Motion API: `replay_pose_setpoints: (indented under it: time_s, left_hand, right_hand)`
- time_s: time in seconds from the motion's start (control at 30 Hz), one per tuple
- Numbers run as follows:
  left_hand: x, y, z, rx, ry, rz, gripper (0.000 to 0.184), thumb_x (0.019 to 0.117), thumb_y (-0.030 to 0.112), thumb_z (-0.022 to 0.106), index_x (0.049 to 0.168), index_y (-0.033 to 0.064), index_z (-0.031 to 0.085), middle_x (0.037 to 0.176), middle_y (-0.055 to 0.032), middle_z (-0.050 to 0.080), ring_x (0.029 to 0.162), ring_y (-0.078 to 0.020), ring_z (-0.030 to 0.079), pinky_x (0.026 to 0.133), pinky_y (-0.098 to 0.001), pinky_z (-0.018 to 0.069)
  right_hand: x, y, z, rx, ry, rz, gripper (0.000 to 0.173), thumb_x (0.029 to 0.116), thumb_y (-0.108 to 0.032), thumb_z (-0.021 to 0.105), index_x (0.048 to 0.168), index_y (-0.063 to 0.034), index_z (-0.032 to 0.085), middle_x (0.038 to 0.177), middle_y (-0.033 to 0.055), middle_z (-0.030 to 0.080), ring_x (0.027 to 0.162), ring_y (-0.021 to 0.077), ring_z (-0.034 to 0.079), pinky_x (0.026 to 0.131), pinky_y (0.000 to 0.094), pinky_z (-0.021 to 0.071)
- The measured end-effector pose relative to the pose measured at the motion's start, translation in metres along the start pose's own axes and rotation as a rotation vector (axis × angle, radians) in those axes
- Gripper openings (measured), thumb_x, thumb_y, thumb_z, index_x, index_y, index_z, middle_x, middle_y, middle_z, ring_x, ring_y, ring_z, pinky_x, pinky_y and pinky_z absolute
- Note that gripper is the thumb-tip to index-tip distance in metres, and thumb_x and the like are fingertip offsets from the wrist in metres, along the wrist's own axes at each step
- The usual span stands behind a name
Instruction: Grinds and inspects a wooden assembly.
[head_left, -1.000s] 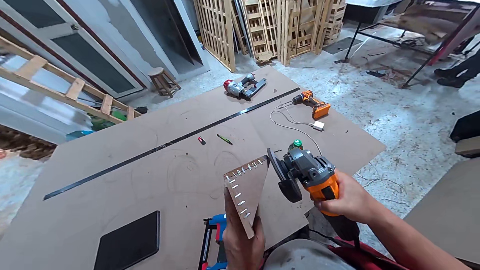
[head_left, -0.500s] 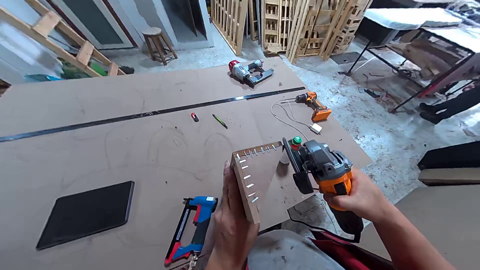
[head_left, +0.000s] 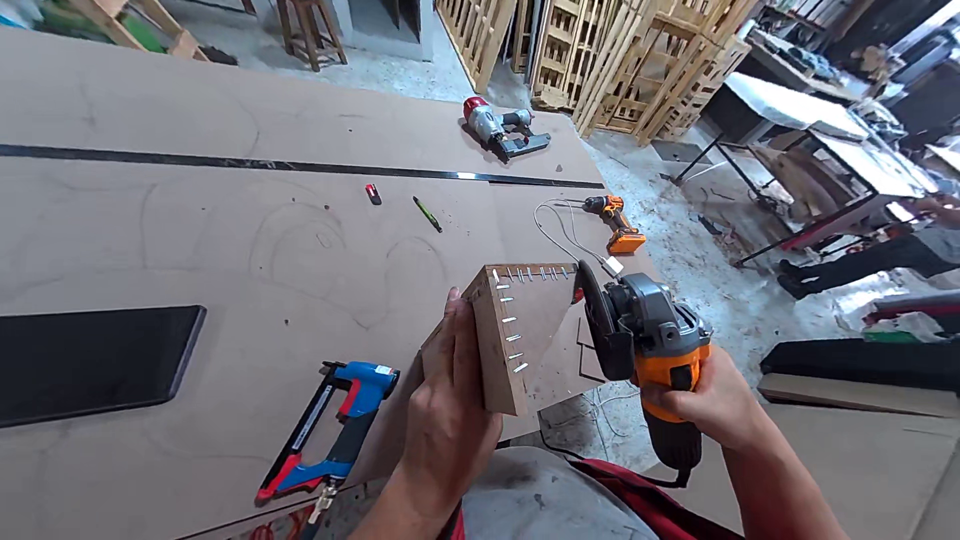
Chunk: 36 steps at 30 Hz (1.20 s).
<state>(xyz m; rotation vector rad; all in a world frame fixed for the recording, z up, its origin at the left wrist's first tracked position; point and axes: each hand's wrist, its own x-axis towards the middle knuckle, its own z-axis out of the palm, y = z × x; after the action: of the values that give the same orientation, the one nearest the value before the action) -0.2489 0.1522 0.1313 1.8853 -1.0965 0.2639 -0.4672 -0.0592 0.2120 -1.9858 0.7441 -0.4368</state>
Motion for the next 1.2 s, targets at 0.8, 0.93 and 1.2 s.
replay_pose_setpoints:
  time_s: [0.8,0.93,1.2]
  left_hand:
    - [0.006,-0.007,-0.003,-0.013,0.011,0.024,0.084,0.0891,0.011,0.064,0.162,0.0019,0.022,0.164,-0.0196,0.033,0.119,-0.0240,0.068,0.078,-0.0373,0.0634]
    - [0.007,-0.007,-0.004,-0.017,0.009,0.018,0.085,0.0885,0.010,0.065,0.162,0.0019,0.023,0.163,-0.0196,0.034,0.120,-0.0246,0.067,0.078,-0.0375,0.0635]
    - [0.005,-0.008,-0.004,-0.016,-0.001,0.006,0.086,0.0873,0.010,0.065,0.162,0.0027,0.022,0.164,-0.0186,0.033,0.119,-0.0251,0.068,0.076,-0.0389,0.0637]
  right_hand:
    - [0.006,-0.006,0.007,-0.038,0.004,0.030,0.051,0.0660,-0.036,0.085,0.110,-0.0163,0.068,0.087,0.0041,0.075,0.077,0.0184,0.074,0.067,0.0376,0.0641]
    - [0.005,-0.010,0.006,-0.022,-0.006,0.015,0.051,0.0659,-0.037,0.086,0.109,-0.0158,0.068,0.087,0.0044,0.075,0.077,0.0181,0.074,0.067,0.0367,0.0642]
    - [0.007,-0.012,0.001,-0.027,-0.030,-0.008,0.052,0.0671,-0.033,0.085,0.113,-0.0168,0.067,0.089,0.0043,0.075,0.079,0.0185,0.074,0.067,0.0371,0.0642]
